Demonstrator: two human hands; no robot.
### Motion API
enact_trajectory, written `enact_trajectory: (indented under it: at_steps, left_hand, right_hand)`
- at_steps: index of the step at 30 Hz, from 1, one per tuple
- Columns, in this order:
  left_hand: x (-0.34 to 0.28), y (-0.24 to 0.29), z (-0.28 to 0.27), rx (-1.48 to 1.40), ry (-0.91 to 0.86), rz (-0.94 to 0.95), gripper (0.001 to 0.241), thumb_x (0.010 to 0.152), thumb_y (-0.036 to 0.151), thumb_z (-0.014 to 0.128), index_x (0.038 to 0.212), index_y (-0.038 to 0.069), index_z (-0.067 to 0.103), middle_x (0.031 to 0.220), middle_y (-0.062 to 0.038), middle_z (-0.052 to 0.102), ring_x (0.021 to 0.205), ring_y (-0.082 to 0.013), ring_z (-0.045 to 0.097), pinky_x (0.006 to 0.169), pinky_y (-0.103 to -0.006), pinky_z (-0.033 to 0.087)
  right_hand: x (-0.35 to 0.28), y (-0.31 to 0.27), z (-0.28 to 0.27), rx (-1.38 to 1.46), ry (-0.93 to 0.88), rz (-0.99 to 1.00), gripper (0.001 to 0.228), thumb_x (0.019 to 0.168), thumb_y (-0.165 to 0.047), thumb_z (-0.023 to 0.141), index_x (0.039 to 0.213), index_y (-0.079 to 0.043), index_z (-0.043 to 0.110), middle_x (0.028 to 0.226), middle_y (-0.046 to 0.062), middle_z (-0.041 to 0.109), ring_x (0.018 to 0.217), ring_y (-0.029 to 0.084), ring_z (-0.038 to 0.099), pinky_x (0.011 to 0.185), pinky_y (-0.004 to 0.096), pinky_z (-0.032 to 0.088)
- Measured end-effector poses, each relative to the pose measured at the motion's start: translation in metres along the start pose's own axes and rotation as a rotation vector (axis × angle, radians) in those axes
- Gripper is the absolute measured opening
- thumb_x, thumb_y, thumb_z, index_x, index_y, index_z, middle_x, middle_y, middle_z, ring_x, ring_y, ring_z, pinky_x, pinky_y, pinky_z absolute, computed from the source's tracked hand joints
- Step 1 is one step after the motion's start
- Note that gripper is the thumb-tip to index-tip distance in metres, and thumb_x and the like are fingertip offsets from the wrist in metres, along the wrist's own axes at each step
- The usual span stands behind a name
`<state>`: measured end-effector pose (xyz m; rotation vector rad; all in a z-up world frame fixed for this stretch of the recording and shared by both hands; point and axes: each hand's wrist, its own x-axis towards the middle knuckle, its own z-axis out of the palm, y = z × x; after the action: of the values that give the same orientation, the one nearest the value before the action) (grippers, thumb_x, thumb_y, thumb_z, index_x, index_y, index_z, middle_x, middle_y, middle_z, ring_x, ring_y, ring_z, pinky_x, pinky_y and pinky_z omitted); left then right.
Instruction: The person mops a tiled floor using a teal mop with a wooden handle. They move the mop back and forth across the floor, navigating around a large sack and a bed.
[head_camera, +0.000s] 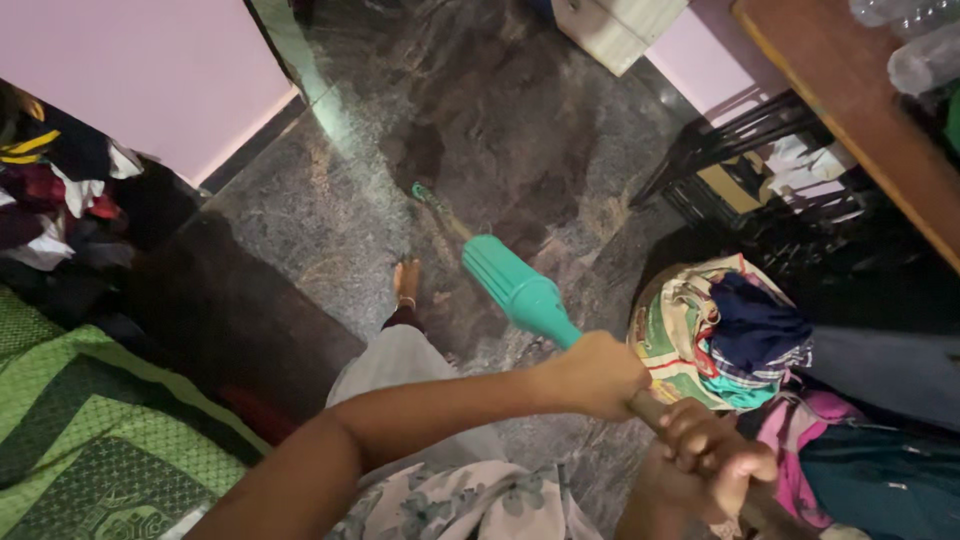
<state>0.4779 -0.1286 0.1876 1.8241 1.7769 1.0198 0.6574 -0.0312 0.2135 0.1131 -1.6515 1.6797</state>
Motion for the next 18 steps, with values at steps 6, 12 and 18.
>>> enact_trajectory:
  at_steps: [6, 12, 18]
  left_hand:
    - [0.006, -0.019, 0.015, 0.003, -0.03, -0.012, 0.022, 0.068, 0.033, 0.074, 0.069, 0.012, 0.074, 0.066, -0.014, 0.068, 0.062, -0.0364, 0.07, 0.058, -0.0499, 0.053]
    - [0.021, -0.108, 0.006, 0.088, -0.03, -0.081, 0.022, 0.065, 0.035, 0.076, 0.066, 0.014, 0.074, 0.062, -0.014, 0.068, 0.061, -0.0365, 0.071, 0.058, -0.05, 0.054]
    - [-0.022, -0.273, -0.067, 0.249, 0.104, -0.048, 0.043, 0.062, 0.053, 0.079, 0.058, 0.011, 0.072, 0.055, -0.015, 0.065, 0.054, -0.0388, 0.066, 0.054, -0.0528, 0.051]
  right_hand:
    - [-0.028, 0.038, 0.016, 0.05, 0.311, -0.096, 0.018, 0.109, -0.023, 0.047, 0.092, -0.019, 0.047, 0.057, 0.004, 0.044, 0.05, 0.018, 0.043, 0.063, 0.038, 0.042]
    - [0.009, 0.126, 0.045, 0.012, 0.528, -0.055, 0.017, 0.109, -0.028, 0.047, 0.098, -0.016, 0.043, 0.056, 0.002, 0.04, 0.049, 0.013, 0.04, 0.06, 0.034, 0.039]
    - [0.064, 0.27, 0.142, -0.078, 0.749, 0.227, 0.021, 0.101, -0.021, 0.058, 0.085, -0.01, 0.05, 0.071, 0.007, 0.054, 0.06, 0.017, 0.048, 0.059, 0.031, 0.04]
